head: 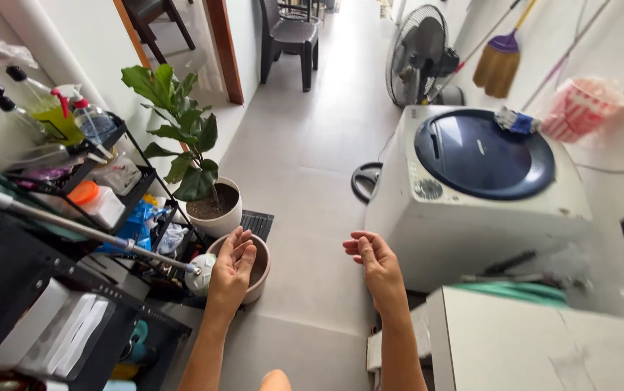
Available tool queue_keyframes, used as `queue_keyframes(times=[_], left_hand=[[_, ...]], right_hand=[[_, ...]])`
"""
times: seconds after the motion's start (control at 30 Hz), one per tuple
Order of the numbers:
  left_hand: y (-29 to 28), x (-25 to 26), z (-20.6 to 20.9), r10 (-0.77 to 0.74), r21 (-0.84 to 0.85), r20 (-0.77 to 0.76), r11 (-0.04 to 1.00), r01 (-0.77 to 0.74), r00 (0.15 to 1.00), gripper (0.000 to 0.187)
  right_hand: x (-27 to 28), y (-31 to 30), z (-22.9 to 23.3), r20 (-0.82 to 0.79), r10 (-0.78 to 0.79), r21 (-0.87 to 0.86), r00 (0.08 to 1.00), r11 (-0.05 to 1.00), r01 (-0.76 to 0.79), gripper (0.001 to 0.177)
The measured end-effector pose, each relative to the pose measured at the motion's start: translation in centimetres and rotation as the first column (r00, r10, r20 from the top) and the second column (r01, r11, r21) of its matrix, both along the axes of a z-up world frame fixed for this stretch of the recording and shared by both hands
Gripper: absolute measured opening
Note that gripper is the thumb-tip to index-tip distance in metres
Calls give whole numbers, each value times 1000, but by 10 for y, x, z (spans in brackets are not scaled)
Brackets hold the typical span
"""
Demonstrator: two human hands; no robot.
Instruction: Clearing a bowl from the table, wiping it in the kitchen, and organizing plates, spoons, and water bottles between the dining table and kitchen counter.
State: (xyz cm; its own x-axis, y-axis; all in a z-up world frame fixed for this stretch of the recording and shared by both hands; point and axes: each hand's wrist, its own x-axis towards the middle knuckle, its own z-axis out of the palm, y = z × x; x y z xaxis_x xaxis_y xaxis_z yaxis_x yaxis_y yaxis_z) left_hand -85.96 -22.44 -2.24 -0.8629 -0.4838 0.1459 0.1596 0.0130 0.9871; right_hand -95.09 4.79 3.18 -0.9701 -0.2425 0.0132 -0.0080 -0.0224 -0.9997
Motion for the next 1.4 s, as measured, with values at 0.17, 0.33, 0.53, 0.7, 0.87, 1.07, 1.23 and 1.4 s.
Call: queue_keyframes(times=[0.17,0.33,0.53,0.7,0.87,1.07,1.23,1.4], left_hand=[[-45,-84,-10,35,6,3,999,-35,999,61],[-90,-182,6,30,53,-5,998,-30,1000,62],[-138,-304,21,-16,-5,25,1000,16,1000,63],[-163,-373,27,-28,1,69,1000,28,997,61],[-203,-444,2,37,42,69,998,-40,997,61],[-260,-555,-17,171,52,37,984,-173,985,61],[-301,-647,-18,275,72,21,958,-276,961,62],[-339,-710,-29,341,64,35,937,-343,939,61]], right_hand=[[-91,-32,-16,27,23,-17,999,1000,-22,32],[-184,-67,-17,-13,-2,-22,1000,1000,2,32],[-293,-115,-13,-10,-41,-65,999,997,40,32],[-372,-155,-13,48,-22,-69,999,997,26,32],[-471,-200,-24,47,26,-81,999,996,-22,31],[-618,-264,-36,5,155,-69,988,986,-154,31],[-730,-323,-28,-29,251,4,968,968,-251,33],[-811,-376,-37,-22,329,6,944,944,-329,34]])
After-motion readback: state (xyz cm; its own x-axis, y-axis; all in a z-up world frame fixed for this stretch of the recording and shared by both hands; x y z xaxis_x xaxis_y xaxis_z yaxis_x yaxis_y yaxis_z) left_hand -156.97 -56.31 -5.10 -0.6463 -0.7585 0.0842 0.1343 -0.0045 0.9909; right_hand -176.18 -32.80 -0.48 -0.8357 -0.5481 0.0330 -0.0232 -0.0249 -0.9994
